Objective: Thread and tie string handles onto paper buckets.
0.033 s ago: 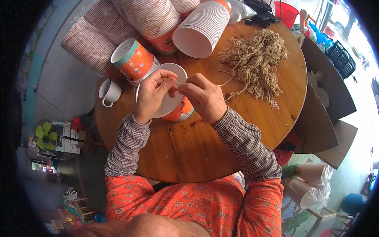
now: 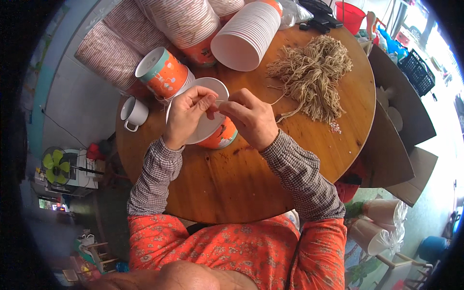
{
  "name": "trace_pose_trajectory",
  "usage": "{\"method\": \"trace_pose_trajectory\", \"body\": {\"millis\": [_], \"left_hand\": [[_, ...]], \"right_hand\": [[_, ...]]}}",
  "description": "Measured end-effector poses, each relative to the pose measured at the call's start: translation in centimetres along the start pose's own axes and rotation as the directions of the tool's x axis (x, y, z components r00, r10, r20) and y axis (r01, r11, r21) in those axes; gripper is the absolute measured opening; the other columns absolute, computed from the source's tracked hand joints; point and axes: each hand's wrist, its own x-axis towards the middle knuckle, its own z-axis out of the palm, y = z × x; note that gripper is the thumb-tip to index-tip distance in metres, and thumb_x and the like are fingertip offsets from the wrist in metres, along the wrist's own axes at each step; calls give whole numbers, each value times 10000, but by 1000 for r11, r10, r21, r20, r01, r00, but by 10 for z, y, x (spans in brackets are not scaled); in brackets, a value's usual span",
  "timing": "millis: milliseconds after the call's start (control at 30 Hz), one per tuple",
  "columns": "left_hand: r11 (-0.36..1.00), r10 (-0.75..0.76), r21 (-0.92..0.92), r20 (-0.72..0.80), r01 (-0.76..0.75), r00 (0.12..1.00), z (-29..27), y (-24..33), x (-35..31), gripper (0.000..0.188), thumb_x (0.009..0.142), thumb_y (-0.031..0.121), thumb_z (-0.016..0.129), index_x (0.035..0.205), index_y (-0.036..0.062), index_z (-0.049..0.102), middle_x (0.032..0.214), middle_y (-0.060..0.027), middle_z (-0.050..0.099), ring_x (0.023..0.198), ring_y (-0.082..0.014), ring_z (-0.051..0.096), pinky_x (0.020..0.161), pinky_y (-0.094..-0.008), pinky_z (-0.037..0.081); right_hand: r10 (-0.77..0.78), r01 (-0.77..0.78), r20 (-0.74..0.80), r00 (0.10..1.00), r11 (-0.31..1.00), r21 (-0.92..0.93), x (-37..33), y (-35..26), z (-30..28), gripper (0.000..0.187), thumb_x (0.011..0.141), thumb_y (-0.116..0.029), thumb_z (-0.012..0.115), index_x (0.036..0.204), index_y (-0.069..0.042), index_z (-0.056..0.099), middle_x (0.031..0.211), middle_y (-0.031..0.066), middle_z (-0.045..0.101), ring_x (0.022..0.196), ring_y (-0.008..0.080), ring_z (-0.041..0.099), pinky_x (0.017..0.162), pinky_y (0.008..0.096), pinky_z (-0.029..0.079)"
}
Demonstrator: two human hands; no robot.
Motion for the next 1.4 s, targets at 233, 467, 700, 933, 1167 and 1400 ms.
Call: {"method": "trace_pose_trajectory", "body": {"millis": [233, 467, 700, 933, 1167, 1400], "left_hand": [[985, -152, -39, 264, 168, 952, -2, 5, 1, 176, 946, 134, 610, 985, -30, 661, 789, -23, 653, 720, -66, 588, 692, -207, 492], [792, -304, -451, 293, 411, 907, -9, 4, 4, 186, 950, 140, 591, 1008, -32, 634, 850, -18, 622, 727, -64, 550, 686, -199, 491], [746, -321, -519, 270, 418, 908, -13, 0, 4, 182, 946, 139, 598, 1016, -23, 643, 854, -22, 636, 731, -66, 567, 691, -192, 493], [834, -309, -401, 229, 379, 923, -2, 4, 1, 190, 938, 139, 616, 1033, -22, 649, 903, -36, 668, 754, -70, 590, 711, -197, 499], [946, -247, -119, 340, 302, 907, -4, 3, -2, 149, 941, 128, 612, 1017, 0, 627, 918, -29, 650, 753, -79, 562, 714, -211, 474], [890, -248, -296, 321, 346, 914, 1, 8, 2, 161, 967, 169, 575, 1033, 23, 592, 953, -28, 636, 773, -85, 574, 707, -213, 476]], "right_hand": [[121, -112, -46, 992, 981, 160, 2, 3, -7, 145, 804, -32, 700, 937, -92, 695, 882, 59, 575, 765, 186, 625, 647, 303, 521], [327, -327, 89, 941, 804, 497, -4, 26, 1, 188, 820, 9, 687, 995, -32, 630, 960, 55, 581, 824, 158, 606, 721, 265, 504], [46, -67, 75, 996, 951, 301, 2, 9, -6, 215, 806, 2, 698, 1006, -41, 631, 963, 73, 591, 866, 202, 618, 735, 301, 514], [97, -96, 7, 995, 963, 253, 0, 10, -9, 134, 809, 28, 689, 920, -22, 632, 866, 74, 607, 792, 172, 603, 712, 280, 495], [236, -183, -106, 966, 913, 366, -2, 15, -3, 94, 844, -8, 662, 914, 2, 600, 811, 56, 610, 717, 122, 596, 657, 260, 493], [504, -430, -29, 863, 766, 478, -5, 4, -6, 99, 907, -66, 631, 972, -15, 579, 718, 58, 632, 631, 58, 562, 584, 239, 473]]}}
